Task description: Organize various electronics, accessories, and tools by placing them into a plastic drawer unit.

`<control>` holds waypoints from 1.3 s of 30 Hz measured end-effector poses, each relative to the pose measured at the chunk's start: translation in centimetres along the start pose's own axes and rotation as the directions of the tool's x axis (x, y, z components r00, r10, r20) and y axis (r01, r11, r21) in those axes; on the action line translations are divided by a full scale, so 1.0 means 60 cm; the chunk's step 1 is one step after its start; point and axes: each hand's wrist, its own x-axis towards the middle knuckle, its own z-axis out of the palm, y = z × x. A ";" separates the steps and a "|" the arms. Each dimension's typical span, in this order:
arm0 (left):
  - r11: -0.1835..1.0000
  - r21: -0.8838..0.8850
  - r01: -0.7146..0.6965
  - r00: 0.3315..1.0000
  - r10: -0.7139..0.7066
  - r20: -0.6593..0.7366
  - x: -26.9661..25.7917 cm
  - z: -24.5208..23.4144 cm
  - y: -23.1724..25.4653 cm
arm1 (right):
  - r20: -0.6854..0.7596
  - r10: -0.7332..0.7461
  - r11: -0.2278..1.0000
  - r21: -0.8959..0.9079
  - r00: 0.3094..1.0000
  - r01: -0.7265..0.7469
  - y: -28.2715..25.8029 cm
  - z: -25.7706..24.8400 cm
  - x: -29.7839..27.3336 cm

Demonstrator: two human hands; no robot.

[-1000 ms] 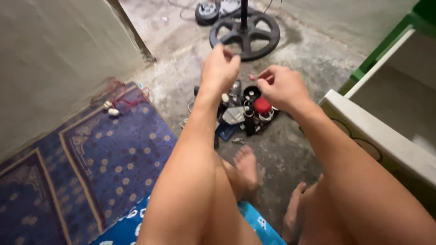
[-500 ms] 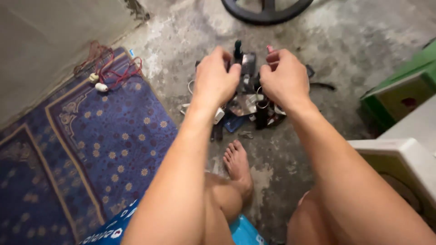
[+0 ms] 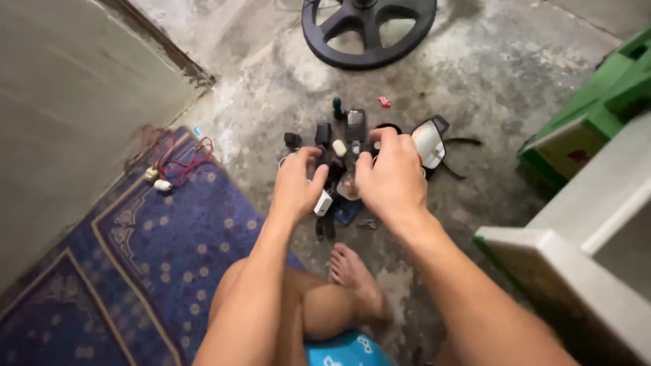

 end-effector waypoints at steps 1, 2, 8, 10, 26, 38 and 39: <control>0.999 -0.013 -0.031 0.999 0.031 -0.008 0.010 -0.002 -0.009 | -0.033 -0.008 1.000 -0.007 0.999 0.008 0.002 0.000 -0.005; 0.999 -0.014 -0.037 0.999 0.037 -0.013 0.018 -0.004 -0.017 | -0.019 0.016 0.998 -0.062 1.000 -0.017 0.004 0.001 -0.012; 0.988 -0.143 0.056 0.998 -0.052 0.032 -0.034 -0.068 0.054 | -0.032 -0.063 0.974 -0.219 0.997 0.054 0.040 -0.028 -0.090; 0.968 -0.221 0.119 0.993 -0.113 0.040 -0.066 -0.098 0.083 | -0.048 -0.128 0.969 -0.219 0.991 0.114 0.045 -0.034 -0.114; 0.988 0.087 -0.131 0.990 0.125 0.071 -0.113 -0.235 0.227 | 0.043 -0.070 0.984 -0.161 0.997 0.076 0.085 -0.172 -0.207; 0.961 0.272 -0.044 0.946 -0.048 0.322 -0.014 -0.107 -0.026 | 0.181 0.035 0.999 0.000 0.983 -0.035 0.190 0.123 0.032; 0.932 0.364 0.000 0.900 -0.158 0.407 0.002 -0.105 -0.038 | 0.150 0.076 0.995 0.056 0.986 -0.085 0.213 0.173 0.059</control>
